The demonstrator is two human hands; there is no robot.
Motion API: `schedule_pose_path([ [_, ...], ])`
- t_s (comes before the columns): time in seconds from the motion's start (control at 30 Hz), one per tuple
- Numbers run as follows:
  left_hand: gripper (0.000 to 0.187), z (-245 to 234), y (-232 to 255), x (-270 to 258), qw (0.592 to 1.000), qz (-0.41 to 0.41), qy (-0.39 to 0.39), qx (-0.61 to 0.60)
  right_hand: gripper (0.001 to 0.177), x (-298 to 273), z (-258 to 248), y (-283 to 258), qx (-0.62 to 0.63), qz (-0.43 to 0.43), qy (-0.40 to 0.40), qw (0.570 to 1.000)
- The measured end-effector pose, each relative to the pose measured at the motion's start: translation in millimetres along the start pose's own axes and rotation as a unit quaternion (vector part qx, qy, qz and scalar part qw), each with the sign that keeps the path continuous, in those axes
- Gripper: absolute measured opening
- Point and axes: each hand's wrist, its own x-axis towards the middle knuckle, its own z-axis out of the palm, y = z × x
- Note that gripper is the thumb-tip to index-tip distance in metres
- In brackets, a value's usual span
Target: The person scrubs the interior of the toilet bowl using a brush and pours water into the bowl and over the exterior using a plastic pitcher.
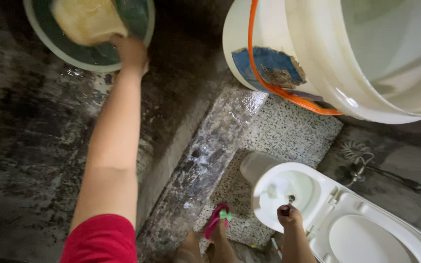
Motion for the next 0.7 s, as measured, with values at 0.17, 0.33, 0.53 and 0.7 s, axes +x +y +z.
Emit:
schedule_pose_path([
  [0.17, 0.048, 9.9, -57.5, -60.4, 0.735, -0.268, 0.157, -0.602, 0.015, 7.0, 4.2, -1.3, -0.020, 0.015, -0.020, 0.999],
  [0.33, 0.024, 43.1, -65.7, -49.8, 0.811, -0.146, 0.098, -0.559, 0.020, 5.3, 5.2, 11.8, -0.024, 0.009, -0.085, 0.996],
  [0.53, 0.024, 19.0, -88.0, -157.2, 0.420, -0.112, 0.084, -0.897, 0.025, 35.5, -13.0, 12.3, 0.095, 0.050, -0.140, 0.984],
  [0.7, 0.024, -35.4, -107.5, -289.7, 0.532, -0.055, 0.088, -0.841, 0.023, 60.2, -39.0, 14.1, 0.119, -0.009, -0.158, 0.980],
])
